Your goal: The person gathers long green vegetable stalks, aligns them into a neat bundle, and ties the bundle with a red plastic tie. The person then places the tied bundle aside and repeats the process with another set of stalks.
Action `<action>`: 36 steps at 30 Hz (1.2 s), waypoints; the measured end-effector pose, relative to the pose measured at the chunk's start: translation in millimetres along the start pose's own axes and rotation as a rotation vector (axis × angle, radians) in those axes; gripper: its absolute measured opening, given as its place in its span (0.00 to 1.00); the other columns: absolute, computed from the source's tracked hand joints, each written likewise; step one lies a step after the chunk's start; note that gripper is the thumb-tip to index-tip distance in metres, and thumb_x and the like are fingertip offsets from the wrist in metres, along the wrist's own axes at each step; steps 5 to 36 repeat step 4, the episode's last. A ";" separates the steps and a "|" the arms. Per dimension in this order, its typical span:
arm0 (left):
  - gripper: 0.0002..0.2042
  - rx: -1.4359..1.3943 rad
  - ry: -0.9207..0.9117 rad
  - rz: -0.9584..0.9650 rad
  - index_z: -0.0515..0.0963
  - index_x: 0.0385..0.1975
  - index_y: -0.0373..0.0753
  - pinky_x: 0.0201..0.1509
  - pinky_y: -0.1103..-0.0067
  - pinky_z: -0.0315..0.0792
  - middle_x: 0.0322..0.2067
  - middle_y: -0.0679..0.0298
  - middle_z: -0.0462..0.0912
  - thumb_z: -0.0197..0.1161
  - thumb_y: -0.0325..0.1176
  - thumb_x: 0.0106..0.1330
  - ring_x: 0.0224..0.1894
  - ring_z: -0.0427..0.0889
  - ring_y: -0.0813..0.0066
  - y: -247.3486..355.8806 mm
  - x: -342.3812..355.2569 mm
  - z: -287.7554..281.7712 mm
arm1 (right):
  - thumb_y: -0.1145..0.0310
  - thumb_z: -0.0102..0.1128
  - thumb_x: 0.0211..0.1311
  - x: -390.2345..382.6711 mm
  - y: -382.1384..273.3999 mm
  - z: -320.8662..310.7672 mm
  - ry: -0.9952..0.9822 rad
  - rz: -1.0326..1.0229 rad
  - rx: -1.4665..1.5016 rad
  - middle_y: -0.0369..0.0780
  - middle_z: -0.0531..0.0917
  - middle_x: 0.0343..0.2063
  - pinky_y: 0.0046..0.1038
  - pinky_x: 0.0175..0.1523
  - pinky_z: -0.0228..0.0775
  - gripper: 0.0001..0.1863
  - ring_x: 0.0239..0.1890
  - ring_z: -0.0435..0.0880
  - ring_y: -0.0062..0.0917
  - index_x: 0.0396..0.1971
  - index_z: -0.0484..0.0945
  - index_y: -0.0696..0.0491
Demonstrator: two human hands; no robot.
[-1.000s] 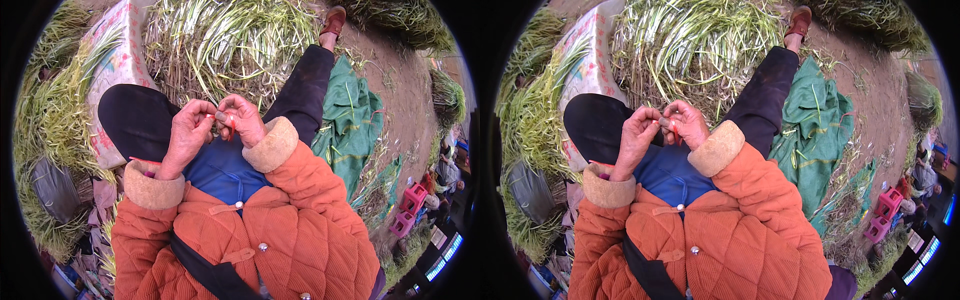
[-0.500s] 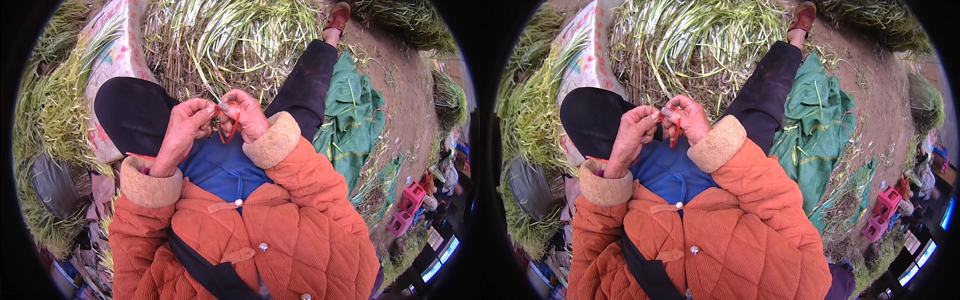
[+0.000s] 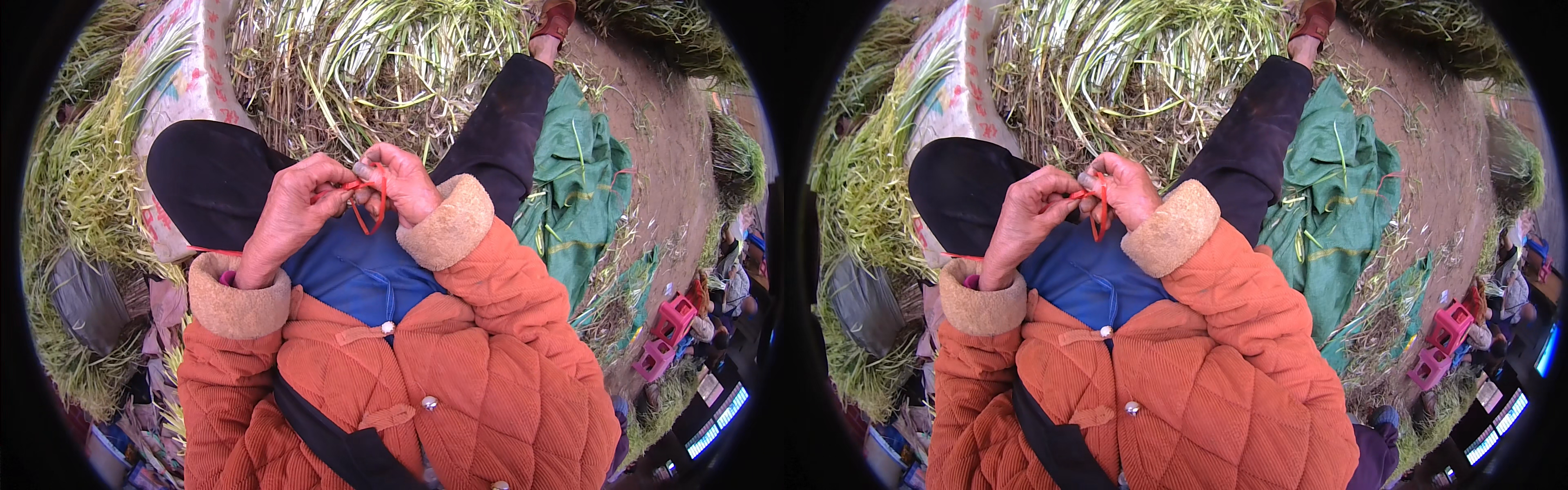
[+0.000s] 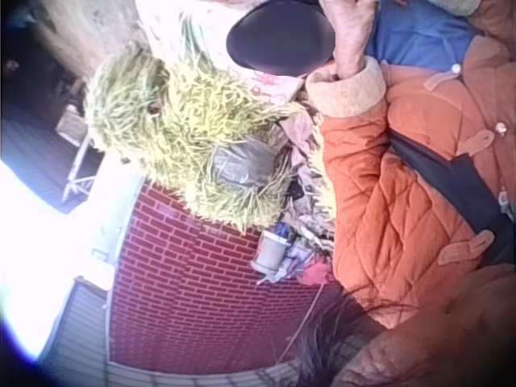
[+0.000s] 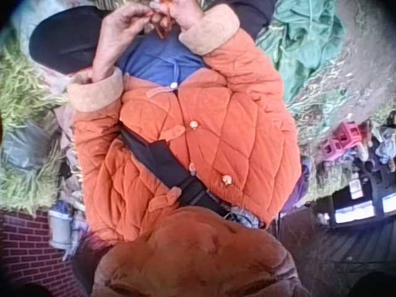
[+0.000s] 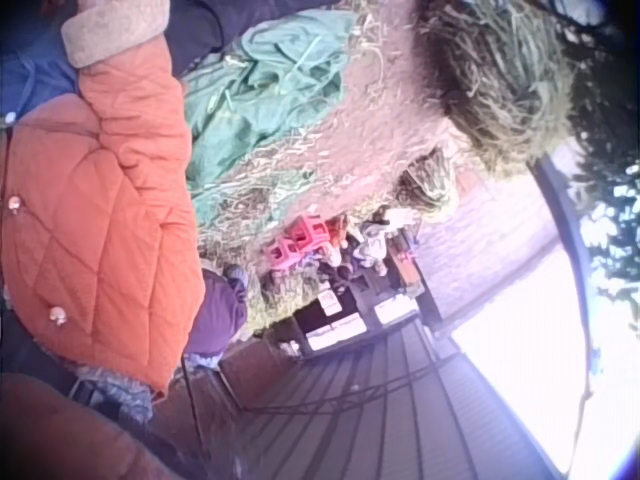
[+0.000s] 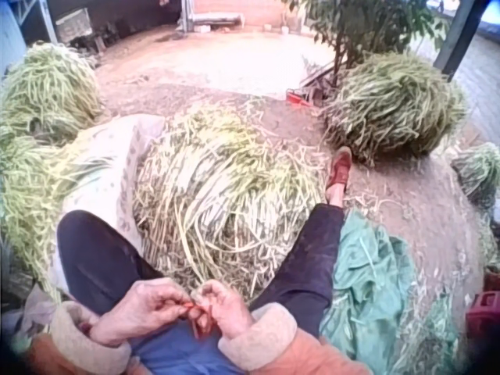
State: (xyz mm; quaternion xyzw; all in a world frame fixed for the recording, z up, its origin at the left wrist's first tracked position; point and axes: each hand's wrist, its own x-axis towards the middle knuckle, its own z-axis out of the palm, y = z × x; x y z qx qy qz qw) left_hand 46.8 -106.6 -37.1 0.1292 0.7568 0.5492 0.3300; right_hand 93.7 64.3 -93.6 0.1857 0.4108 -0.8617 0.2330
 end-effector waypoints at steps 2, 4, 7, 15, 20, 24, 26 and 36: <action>0.05 0.153 0.001 0.059 0.79 0.34 0.33 0.33 0.85 0.70 0.33 0.66 0.76 0.60 0.19 0.60 0.30 0.76 0.82 0.9 -0.4 -0.9 | 0.66 0.59 0.63 0.7 0.6 -2.6 -0.043 0.007 -0.006 0.37 0.79 0.21 0.17 0.19 0.67 0.08 0.17 0.76 0.17 0.36 0.71 0.53; 0.06 0.268 -0.024 0.035 0.79 0.36 0.35 0.38 0.83 0.74 0.38 0.62 0.76 0.59 0.19 0.62 0.34 0.80 0.75 1.4 1.1 -4.0 | 0.66 0.60 0.63 1.8 2.3 -5.3 -0.117 0.002 0.029 0.37 0.79 0.22 0.17 0.20 0.68 0.09 0.17 0.76 0.17 0.36 0.71 0.53; 0.06 0.268 -0.024 0.035 0.79 0.36 0.35 0.38 0.83 0.74 0.38 0.62 0.76 0.59 0.19 0.62 0.34 0.80 0.75 1.4 1.1 -4.0 | 0.66 0.60 0.63 1.8 2.3 -5.3 -0.117 0.002 0.029 0.37 0.79 0.22 0.17 0.20 0.68 0.09 0.17 0.76 0.17 0.36 0.71 0.53; 0.06 0.268 -0.024 0.035 0.79 0.36 0.35 0.38 0.83 0.74 0.38 0.62 0.76 0.59 0.19 0.62 0.34 0.80 0.75 1.4 1.1 -4.0 | 0.66 0.60 0.63 1.8 2.3 -5.3 -0.117 0.002 0.029 0.37 0.79 0.22 0.17 0.20 0.68 0.09 0.17 0.76 0.17 0.36 0.71 0.53; 0.06 0.268 -0.024 0.035 0.79 0.36 0.35 0.38 0.83 0.74 0.38 0.62 0.76 0.59 0.19 0.62 0.34 0.80 0.75 1.4 1.1 -4.0 | 0.66 0.60 0.63 1.8 2.3 -5.3 -0.117 0.002 0.029 0.37 0.79 0.22 0.17 0.20 0.68 0.09 0.17 0.76 0.17 0.36 0.71 0.53; 0.06 0.268 -0.024 0.035 0.79 0.36 0.35 0.38 0.83 0.74 0.38 0.62 0.76 0.59 0.19 0.62 0.34 0.80 0.75 1.4 1.1 -4.0 | 0.66 0.60 0.63 1.8 2.3 -5.3 -0.117 0.002 0.029 0.37 0.79 0.22 0.17 0.20 0.68 0.09 0.17 0.76 0.17 0.36 0.71 0.53; 0.06 0.268 -0.024 0.035 0.79 0.36 0.35 0.38 0.83 0.74 0.38 0.62 0.76 0.59 0.19 0.62 0.34 0.80 0.75 1.4 1.1 -4.0 | 0.66 0.60 0.63 1.8 2.3 -5.3 -0.117 0.002 0.029 0.37 0.79 0.22 0.17 0.20 0.68 0.09 0.17 0.76 0.17 0.36 0.71 0.53; 0.06 0.268 -0.024 0.035 0.79 0.36 0.35 0.38 0.83 0.74 0.38 0.62 0.76 0.59 0.19 0.62 0.34 0.80 0.75 1.4 1.1 -4.0 | 0.66 0.60 0.63 1.8 2.3 -5.3 -0.117 0.002 0.029 0.37 0.79 0.22 0.17 0.20 0.68 0.09 0.17 0.76 0.17 0.36 0.71 0.53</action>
